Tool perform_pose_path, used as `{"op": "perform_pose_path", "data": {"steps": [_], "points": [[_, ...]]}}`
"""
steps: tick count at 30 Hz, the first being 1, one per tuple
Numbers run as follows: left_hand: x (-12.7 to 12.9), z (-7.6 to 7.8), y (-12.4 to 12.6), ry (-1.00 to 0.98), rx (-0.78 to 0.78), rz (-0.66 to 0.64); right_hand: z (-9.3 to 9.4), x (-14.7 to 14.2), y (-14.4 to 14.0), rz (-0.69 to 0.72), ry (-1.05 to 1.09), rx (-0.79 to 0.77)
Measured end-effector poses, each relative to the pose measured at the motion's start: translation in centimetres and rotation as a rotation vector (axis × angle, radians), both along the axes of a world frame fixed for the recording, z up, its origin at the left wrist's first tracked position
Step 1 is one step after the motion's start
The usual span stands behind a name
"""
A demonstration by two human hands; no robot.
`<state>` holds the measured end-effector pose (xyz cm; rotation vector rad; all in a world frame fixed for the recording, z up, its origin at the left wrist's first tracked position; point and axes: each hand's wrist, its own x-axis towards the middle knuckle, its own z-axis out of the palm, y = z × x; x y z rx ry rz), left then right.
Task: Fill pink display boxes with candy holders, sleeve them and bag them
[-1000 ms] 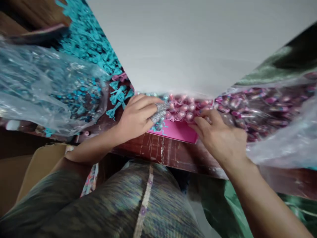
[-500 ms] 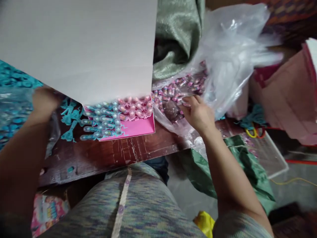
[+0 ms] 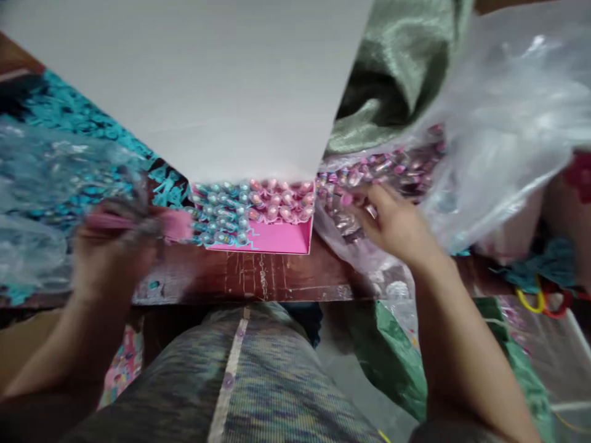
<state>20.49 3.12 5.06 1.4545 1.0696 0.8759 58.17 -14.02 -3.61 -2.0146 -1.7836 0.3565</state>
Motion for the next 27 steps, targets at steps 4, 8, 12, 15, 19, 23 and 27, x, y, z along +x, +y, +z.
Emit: {"op": "perform_pose_path", "data": {"steps": [4,8,12,15,19,23,27], "points": [[3.9,-3.3,-4.8,-0.212,-0.347,-0.252,3.9,-8.5,-1.6,0.221,0.323,0.289],[6.1,-4.1,-6.5,-0.226,-0.363,-0.269,4.7,-11.5,-1.6,0.174,0.359,0.303],[6.7,-3.1,-7.3,-0.125,-0.244,-0.244,4.3,-11.7,-1.8,0.173,0.229,0.347],[6.7,-3.1,-8.4,-0.048,-0.131,-0.179,3.8,-12.4,-2.1,0.116,0.216,0.386],[6.4,-4.1,-9.1,-0.062,-0.119,-0.209,3.0,-12.6,-2.5,0.111,0.413,0.287],[5.4,-3.7,-7.0,-0.1,-0.232,-0.485,2.5,-11.3,-3.5,0.13,0.537,0.151],[4.9,-1.7,-5.0,0.071,-0.275,-0.74,2.8,-10.8,-4.3,0.037,0.58,0.1]]}}
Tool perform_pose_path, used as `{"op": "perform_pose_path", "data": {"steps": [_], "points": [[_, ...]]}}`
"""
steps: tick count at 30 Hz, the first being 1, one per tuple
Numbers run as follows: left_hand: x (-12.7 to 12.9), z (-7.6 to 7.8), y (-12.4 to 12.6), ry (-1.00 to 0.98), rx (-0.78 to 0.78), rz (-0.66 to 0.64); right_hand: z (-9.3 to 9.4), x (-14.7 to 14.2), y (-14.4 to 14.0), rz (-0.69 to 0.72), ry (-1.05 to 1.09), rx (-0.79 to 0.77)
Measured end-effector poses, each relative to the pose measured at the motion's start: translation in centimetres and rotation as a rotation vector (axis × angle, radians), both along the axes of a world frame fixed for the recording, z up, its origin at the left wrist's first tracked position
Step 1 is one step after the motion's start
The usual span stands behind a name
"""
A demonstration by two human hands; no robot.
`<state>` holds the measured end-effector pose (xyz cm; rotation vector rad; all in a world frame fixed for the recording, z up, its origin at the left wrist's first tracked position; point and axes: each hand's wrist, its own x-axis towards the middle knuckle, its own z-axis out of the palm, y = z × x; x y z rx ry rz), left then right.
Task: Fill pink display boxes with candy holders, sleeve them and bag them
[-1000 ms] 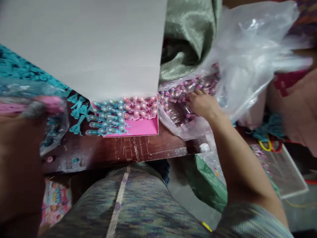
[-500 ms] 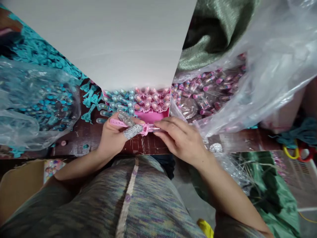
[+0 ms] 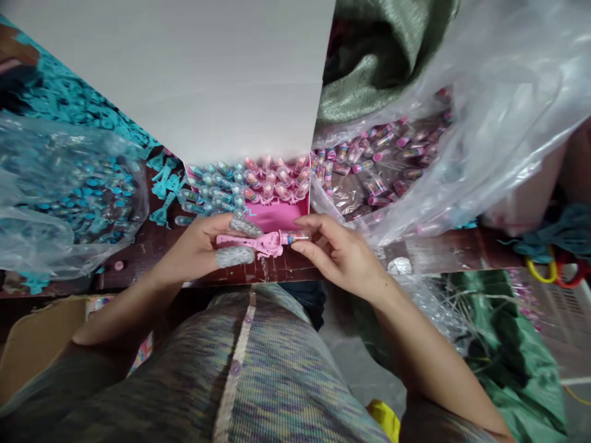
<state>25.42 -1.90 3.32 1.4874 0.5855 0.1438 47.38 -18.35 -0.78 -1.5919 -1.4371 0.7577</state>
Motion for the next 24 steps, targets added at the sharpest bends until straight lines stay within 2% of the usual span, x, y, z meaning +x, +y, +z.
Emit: {"op": "perform_pose_path", "data": {"steps": [4,6,10,12,15,17,19,21,24], "points": [[0.8,0.8,-0.3,0.183,0.345,-0.16,0.5,-0.4,-0.2,-0.005,-0.046,0.031],[1.1,0.4,-0.9,0.208,0.498,-0.198,0.6,-0.6,-0.4,0.002,-0.071,0.038],[0.9,-1.0,-2.1,0.158,0.671,-0.179,0.6,-0.8,-1.0,0.017,-0.106,0.008],[0.5,-1.6,-2.7,0.082,0.815,-0.172,0.8,-1.1,-1.1,0.013,-0.093,-0.069],[-0.2,-2.1,-3.3,0.001,0.973,-0.174,0.4,-0.3,-1.1,0.065,0.025,-0.272],[-0.8,-2.2,-3.3,0.059,0.974,-0.142,-0.8,1.8,-1.0,0.01,-0.008,-0.333],[-1.3,-2.3,-3.1,0.162,0.889,-0.075,-3.0,5.2,-0.9,-0.183,-0.27,-0.285],[-1.6,-2.4,-3.0,0.208,0.719,-0.015,-6.0,9.2,-0.5,-0.369,-0.611,-0.224],[-1.8,-2.7,-3.4,0.156,0.403,0.014,-10.2,13.8,0.6,-0.389,-0.714,-0.234]]}}
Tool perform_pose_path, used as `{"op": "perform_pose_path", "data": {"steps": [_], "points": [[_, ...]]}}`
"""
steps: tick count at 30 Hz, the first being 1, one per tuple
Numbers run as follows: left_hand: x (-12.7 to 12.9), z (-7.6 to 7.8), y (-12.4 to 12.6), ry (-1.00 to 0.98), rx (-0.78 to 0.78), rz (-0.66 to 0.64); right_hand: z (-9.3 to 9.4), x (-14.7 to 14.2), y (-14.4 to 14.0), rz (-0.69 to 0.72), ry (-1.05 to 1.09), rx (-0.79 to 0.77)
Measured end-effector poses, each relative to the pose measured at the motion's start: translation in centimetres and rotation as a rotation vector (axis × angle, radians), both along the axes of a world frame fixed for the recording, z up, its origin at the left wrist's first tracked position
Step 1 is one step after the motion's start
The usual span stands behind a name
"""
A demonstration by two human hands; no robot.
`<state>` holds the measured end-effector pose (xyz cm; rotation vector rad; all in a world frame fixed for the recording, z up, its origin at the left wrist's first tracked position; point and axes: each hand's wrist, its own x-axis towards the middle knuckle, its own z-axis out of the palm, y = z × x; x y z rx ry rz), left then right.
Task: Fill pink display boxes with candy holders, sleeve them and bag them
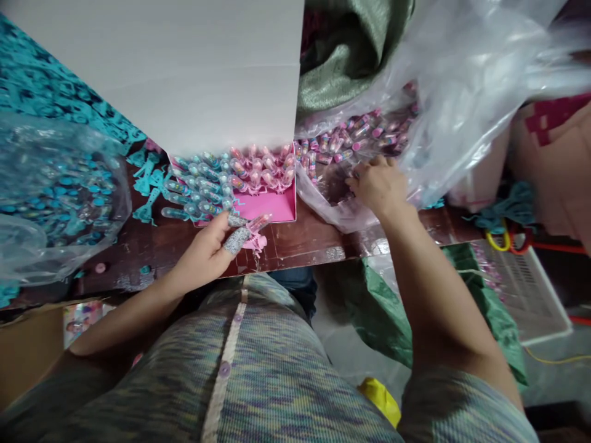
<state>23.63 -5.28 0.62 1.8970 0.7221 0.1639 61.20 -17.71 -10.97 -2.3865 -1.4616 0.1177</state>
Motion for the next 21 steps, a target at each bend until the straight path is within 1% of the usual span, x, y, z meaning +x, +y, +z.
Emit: {"op": "perform_pose_path", "data": {"steps": [1,2,3,4,5,7,8,9,11,13,15,16,18,19,21], "points": [[0.0,-0.2,-0.2,-0.034,-0.095,0.008,-0.9,0.8,0.5,0.016,0.011,-0.007],[0.0,-0.4,-0.5,-0.07,-0.184,0.021,-1.4,1.2,1.0,0.035,0.014,-0.009],[-0.1,-0.7,-0.7,-0.107,-0.267,0.039,-1.5,1.2,1.4,0.054,0.016,-0.005],[-0.2,-0.9,-0.8,-0.142,-0.339,0.062,-1.1,0.7,1.8,0.081,0.017,0.004],[-0.4,-1.0,-0.9,-0.17,-0.395,0.086,-0.2,-0.2,1.9,0.114,0.019,0.02],[-0.9,-1.2,-0.7,-0.189,-0.45,0.136,2.6,-2.9,1.7,0.193,0.06,0.057],[-1.2,-1.3,-0.5,-0.184,-0.453,0.157,4.3,-4.8,1.3,0.239,0.111,0.072],[-1.4,-1.2,-0.2,-0.174,-0.45,0.174,6.1,-6.8,0.8,0.286,0.205,0.068],[-1.7,-1.1,0.2,-0.148,-0.453,0.189,9.1,-10.9,-0.3,0.415,0.489,0.029],[-1.6,-0.9,0.4,-0.136,-0.48,0.177,10.9,-14.5,-1.0,0.461,0.774,0.089],[-1.5,-0.8,0.5,-0.147,-0.511,0.152,11.3,-16.9,-1.2,0.451,0.947,0.16],[-1.5,-0.8,0.5,-0.16,-0.519,0.137,11.3,-17.6,-1.1,0.446,0.965,0.176],[-1.6,-0.9,0.3,-0.186,-0.495,0.114,11.3,-18.3,-0.8,0.451,0.885,0.176],[-1.7,-1.0,0.2,-0.199,-0.457,0.107,11.3,-18.4,-0.6,0.454,0.821,0.171],[-2.3,-1.3,-0.1,-0.206,-0.307,0.111,11.5,-18.7,-0.2,0.453,0.735,0.171]]}}
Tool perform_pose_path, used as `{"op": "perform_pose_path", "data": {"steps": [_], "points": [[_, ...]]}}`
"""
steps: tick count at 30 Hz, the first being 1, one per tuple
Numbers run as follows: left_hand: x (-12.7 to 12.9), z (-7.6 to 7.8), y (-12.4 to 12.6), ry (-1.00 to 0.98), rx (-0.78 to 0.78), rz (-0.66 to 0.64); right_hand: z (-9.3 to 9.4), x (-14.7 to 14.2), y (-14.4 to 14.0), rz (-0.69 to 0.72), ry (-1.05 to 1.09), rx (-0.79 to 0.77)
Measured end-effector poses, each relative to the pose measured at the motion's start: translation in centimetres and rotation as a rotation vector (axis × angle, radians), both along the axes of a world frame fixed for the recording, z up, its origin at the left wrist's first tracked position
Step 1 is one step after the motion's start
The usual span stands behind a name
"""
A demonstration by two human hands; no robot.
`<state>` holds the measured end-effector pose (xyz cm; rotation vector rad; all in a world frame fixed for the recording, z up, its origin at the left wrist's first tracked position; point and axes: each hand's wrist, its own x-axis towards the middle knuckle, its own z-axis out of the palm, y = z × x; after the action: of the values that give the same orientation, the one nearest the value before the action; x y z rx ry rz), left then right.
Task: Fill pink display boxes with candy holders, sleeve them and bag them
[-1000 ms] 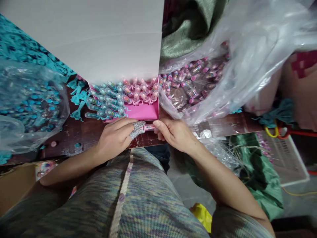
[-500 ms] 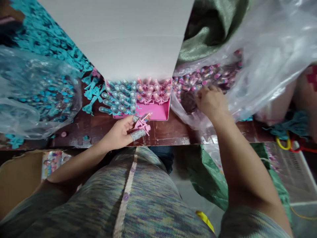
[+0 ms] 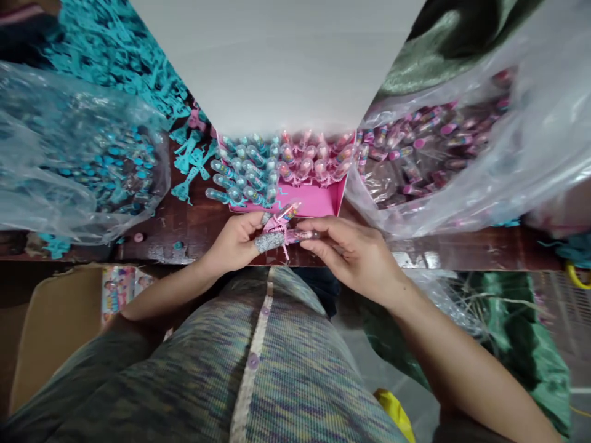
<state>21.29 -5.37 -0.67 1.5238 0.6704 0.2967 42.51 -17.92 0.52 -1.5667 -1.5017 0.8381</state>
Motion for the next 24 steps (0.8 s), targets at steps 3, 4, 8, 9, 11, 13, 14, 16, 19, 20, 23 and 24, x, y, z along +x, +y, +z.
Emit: {"op": "perform_pose_path", "data": {"steps": [3,4,8,9,11,13,14,16,19,20,23,24], "points": [[-1.1,-0.3,-0.1,0.061,0.423,0.008,-0.1,-0.7,0.5,0.021,0.079,-0.065],[-1.4,-0.3,-0.1,0.077,0.573,-0.021,-0.3,-0.9,0.6,0.045,0.139,-0.118],[-2.1,0.1,0.8,0.071,0.755,-0.157,-1.1,-0.7,0.6,0.082,0.256,-0.213],[-2.2,0.3,1.0,0.065,0.667,-0.149,-1.0,-0.4,0.6,0.058,0.225,-0.18],[-2.2,0.8,1.3,0.044,0.432,-0.088,-0.5,0.0,0.5,0.021,0.175,-0.104],[-2.1,1.2,1.3,0.037,0.271,-0.056,0.3,0.2,0.6,0.049,0.193,-0.076],[-2.1,1.4,1.3,0.038,0.253,-0.066,0.7,0.2,0.7,0.084,0.211,-0.086],[-1.9,1.6,1.3,0.034,0.274,-0.12,1.4,0.3,1.0,0.155,0.195,-0.112],[-1.7,1.9,1.7,-0.018,0.118,-0.169,2.5,1.3,1.4,0.196,0.07,-0.047],[-1.6,2.0,2.0,-0.039,0.017,-0.197,2.9,1.7,1.5,0.219,0.022,-0.006],[-1.3,2.4,2.3,-0.067,-0.136,-0.331,3.8,2.2,1.9,0.322,-0.074,0.023],[-1.2,2.5,2.3,-0.056,-0.074,-0.351,3.8,1.9,2.0,0.331,-0.05,-0.011]]}}
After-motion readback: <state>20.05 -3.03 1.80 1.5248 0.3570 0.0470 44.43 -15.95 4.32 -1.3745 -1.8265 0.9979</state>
